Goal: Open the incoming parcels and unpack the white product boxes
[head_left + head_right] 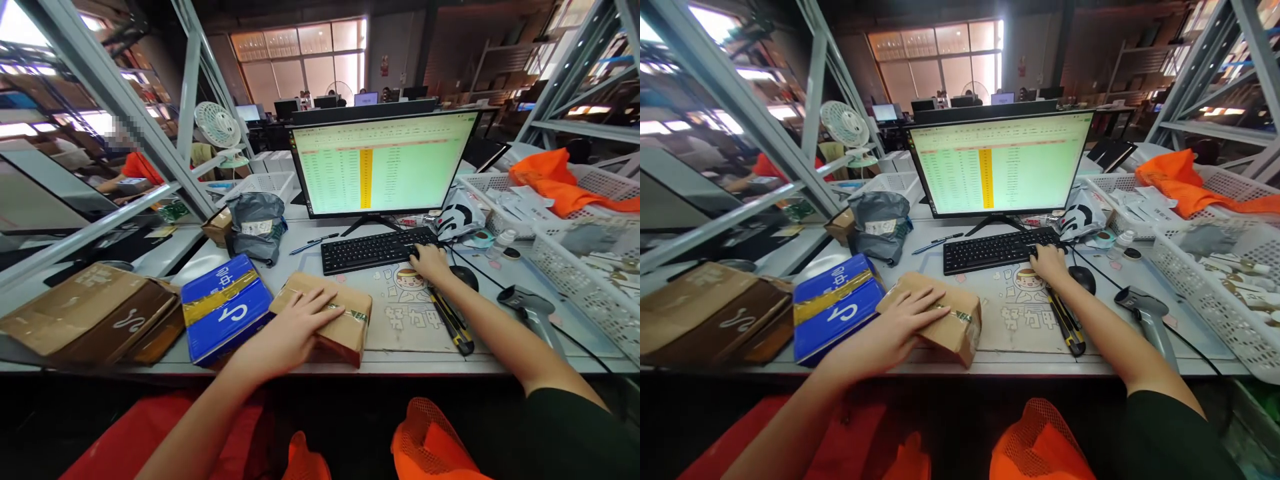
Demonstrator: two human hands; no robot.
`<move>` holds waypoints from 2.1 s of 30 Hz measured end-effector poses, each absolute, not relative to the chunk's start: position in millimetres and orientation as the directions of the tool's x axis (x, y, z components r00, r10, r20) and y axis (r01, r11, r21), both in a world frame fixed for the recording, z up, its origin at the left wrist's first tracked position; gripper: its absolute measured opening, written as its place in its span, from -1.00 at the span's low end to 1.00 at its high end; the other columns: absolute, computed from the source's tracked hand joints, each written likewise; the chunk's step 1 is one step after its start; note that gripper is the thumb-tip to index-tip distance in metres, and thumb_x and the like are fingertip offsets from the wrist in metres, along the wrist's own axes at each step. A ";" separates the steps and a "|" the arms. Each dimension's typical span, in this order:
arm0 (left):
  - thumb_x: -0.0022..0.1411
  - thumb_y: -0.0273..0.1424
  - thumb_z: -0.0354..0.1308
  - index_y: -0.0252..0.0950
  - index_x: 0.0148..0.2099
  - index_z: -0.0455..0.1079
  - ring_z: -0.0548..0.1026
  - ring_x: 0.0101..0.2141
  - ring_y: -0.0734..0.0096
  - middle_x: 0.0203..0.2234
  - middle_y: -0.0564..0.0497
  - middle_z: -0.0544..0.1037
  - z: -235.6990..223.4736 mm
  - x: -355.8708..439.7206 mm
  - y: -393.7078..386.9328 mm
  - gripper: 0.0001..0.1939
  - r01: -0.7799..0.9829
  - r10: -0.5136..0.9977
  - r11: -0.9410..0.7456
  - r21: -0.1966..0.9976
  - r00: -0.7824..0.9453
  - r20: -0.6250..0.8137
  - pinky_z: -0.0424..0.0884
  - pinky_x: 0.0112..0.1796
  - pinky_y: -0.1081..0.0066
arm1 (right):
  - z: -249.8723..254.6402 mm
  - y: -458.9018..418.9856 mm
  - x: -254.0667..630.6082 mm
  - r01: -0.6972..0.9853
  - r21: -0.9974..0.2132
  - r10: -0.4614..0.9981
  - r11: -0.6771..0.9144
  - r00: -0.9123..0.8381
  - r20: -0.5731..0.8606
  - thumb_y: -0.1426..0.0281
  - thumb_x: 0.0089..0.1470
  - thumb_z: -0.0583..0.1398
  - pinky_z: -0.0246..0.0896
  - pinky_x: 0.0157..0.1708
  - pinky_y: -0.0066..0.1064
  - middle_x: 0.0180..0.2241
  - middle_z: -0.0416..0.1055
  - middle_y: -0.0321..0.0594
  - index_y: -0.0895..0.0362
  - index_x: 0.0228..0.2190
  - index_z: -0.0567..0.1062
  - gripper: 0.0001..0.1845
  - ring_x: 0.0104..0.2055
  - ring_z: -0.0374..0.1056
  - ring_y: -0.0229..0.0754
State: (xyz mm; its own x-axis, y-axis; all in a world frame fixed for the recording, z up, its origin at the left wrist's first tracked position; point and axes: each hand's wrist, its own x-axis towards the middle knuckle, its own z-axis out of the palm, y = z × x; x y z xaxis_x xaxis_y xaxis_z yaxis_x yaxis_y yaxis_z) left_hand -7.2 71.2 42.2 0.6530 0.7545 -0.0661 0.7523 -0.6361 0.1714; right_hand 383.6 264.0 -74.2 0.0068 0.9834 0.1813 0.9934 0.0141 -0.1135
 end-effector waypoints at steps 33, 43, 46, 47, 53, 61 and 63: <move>0.17 -0.33 0.24 -0.14 -0.30 0.40 0.67 -0.18 0.19 -0.39 0.08 0.58 -76.9 45.7 60.4 -0.93 0.716 0.423 -0.673 0.185 0.168 0.890 0.13 0.29 -0.21 | -51.2 38.8 331.7 0.621 -0.439 0.758 0.650 -0.576 0.307 0.42 0.29 0.11 0.30 -0.41 -0.41 -0.40 0.48 -0.25 0.08 -0.10 0.51 -0.79 -0.41 0.43 -0.16; 0.20 -0.48 0.21 -0.14 -0.21 0.37 0.65 -0.14 0.23 -0.32 0.10 0.58 -69.7 53.2 58.4 -0.86 0.633 0.319 -0.749 0.194 0.088 0.944 0.17 0.26 -0.17 | -53.6 51.2 306.8 0.647 -0.173 0.664 0.742 -0.674 0.324 0.22 0.43 0.06 0.34 -0.30 -0.29 -0.26 0.31 -0.12 0.13 0.36 0.25 -0.43 -0.33 0.32 -0.08; 0.22 -0.40 0.19 -0.15 -0.27 0.36 0.65 -0.17 0.22 -0.37 0.09 0.55 -70.9 53.2 58.7 -0.95 0.690 0.353 -0.700 0.183 0.112 0.929 0.17 0.26 -0.19 | -53.9 49.6 304.4 0.661 -0.119 0.655 0.741 -0.672 0.346 0.20 0.44 0.06 0.31 -0.30 -0.30 -0.27 0.29 -0.12 0.09 0.36 0.27 -0.44 -0.32 0.28 -0.08; 0.22 -0.38 0.17 -0.15 -0.29 0.36 0.65 -0.18 0.22 -0.39 0.09 0.55 -71.0 53.5 59.0 -0.96 0.713 0.367 -0.679 0.176 0.121 0.922 0.18 0.25 -0.20 | -54.0 48.0 302.7 0.669 -0.103 0.655 0.736 -0.665 0.359 0.20 0.43 0.06 0.29 -0.30 -0.30 -0.27 0.29 -0.12 0.07 0.36 0.28 -0.44 -0.32 0.27 -0.08; 0.19 -0.48 0.19 -0.16 -0.22 0.35 0.66 -0.18 0.22 -0.34 0.08 0.56 -69.5 54.9 55.1 -0.87 0.672 0.313 -0.723 0.161 0.112 0.943 0.24 0.22 -0.23 | -57.5 64.9 316.5 0.787 -0.032 0.730 0.616 -0.555 0.399 0.16 0.42 0.06 0.25 -0.29 -0.27 -0.28 0.32 -0.08 0.02 0.30 0.40 -0.47 -0.31 0.26 -0.03; 0.45 -0.30 -0.09 -0.13 -0.17 0.39 0.62 -0.04 0.15 -0.26 0.01 0.55 -88.3 -9.0 57.6 -0.77 0.578 0.482 -0.709 0.403 -0.019 0.876 0.39 0.14 -0.22 | -94.9 114.4 421.5 0.965 -0.261 0.937 0.002 0.089 0.337 0.06 0.42 -0.04 0.34 -0.06 -0.11 -0.11 0.46 0.06 0.18 0.37 0.28 -0.32 -0.07 0.42 0.17; 0.43 -0.43 -0.07 -0.11 -0.03 0.43 0.53 0.12 0.08 -0.10 -0.05 0.57 -78.1 -15.6 54.1 -0.74 0.650 0.481 -0.628 0.427 -0.106 0.870 0.39 0.14 -0.18 | -109.0 99.0 421.6 0.957 -0.288 0.942 0.043 0.057 0.331 0.07 0.44 -0.07 0.34 -0.01 -0.11 -0.07 0.46 0.07 0.19 0.37 0.28 -0.32 -0.01 0.42 0.17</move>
